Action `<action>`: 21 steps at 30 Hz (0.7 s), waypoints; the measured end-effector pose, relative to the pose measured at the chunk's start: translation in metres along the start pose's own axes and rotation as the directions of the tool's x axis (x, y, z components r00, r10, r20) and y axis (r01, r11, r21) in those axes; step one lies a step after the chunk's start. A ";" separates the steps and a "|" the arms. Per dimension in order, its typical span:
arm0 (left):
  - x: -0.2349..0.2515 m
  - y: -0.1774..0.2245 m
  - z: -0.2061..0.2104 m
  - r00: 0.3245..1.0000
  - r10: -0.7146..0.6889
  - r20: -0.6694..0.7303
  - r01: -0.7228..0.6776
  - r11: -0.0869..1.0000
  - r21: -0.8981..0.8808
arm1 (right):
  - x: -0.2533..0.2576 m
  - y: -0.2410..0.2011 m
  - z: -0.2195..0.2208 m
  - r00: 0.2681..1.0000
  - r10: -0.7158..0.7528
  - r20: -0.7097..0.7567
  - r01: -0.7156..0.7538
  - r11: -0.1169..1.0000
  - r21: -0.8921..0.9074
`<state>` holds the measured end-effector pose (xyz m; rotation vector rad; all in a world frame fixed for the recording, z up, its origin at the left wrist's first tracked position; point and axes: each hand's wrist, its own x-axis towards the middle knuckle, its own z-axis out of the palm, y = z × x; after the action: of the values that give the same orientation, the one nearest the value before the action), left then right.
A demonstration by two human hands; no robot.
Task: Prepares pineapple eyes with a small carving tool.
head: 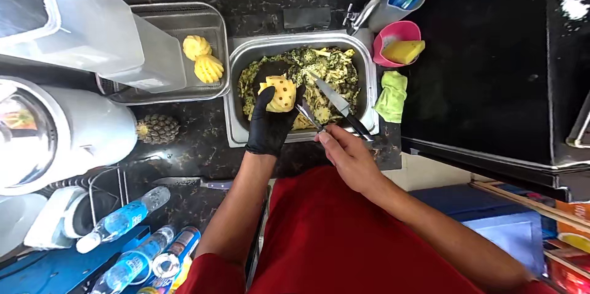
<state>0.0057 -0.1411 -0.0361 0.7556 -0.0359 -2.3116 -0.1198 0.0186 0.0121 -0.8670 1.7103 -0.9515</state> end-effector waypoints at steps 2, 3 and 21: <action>0.005 -0.005 -0.009 1.000 0.007 0.002 -0.007 0.999 -0.037 | 0.000 0.000 0.001 1.000 -0.001 -0.005 0.001 1.000 -0.010; 0.008 -0.007 -0.013 1.000 0.022 -0.010 -0.023 0.998 -0.060 | 0.000 0.000 0.002 1.000 -0.003 -0.009 0.003 1.000 -0.013; -0.017 -0.034 0.020 0.983 0.128 -0.132 -0.120 0.990 0.073 | 0.005 0.004 0.005 1.000 -0.015 -0.001 0.015 0.999 0.048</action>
<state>-0.0162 -0.1080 -0.0183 0.9167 -0.0945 -2.1450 -0.1171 0.0147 0.0050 -0.8491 1.6770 -0.9989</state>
